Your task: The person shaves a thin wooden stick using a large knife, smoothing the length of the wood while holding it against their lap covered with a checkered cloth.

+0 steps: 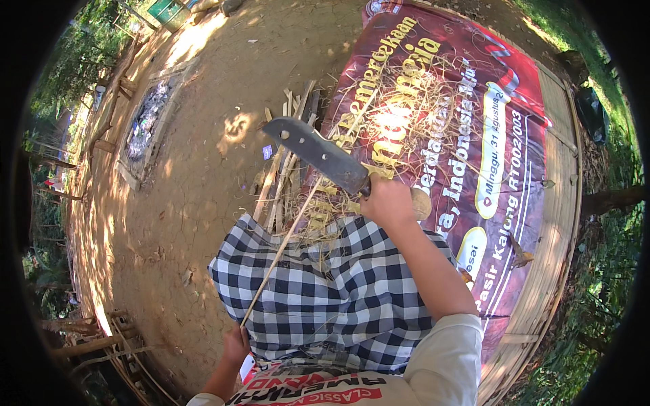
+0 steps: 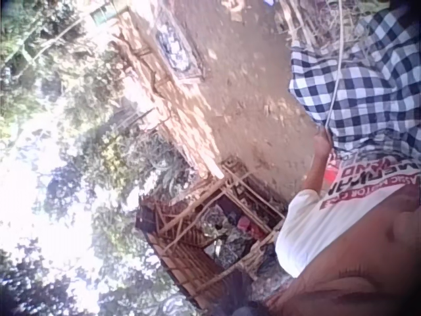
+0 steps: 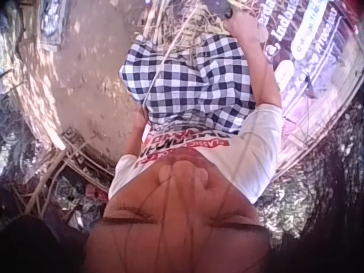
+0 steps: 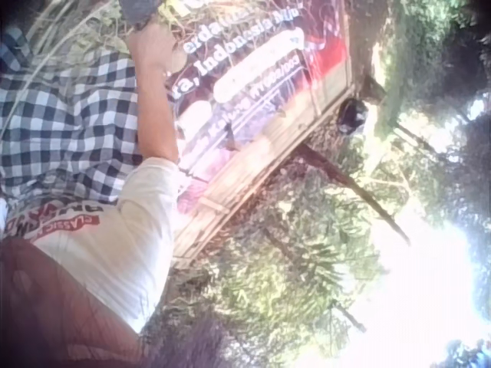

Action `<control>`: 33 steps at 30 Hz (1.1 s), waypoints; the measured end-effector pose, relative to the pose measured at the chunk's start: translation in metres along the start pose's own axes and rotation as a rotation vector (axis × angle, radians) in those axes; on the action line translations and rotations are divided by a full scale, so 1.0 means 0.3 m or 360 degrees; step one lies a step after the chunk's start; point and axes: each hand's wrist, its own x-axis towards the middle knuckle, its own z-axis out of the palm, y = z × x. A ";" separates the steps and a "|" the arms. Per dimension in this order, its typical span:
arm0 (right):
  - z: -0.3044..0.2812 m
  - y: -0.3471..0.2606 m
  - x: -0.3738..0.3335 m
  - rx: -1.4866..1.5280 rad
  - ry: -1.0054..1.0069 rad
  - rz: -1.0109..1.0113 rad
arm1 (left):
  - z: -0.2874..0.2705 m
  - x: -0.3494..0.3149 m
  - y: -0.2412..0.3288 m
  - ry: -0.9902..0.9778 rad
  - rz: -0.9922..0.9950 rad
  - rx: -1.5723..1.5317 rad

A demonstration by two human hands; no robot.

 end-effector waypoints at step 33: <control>-0.086 0.132 0.139 -0.0101 0.0274 0.0266 | -0.009 0.000 0.021 0.0019 -0.0009 0.0103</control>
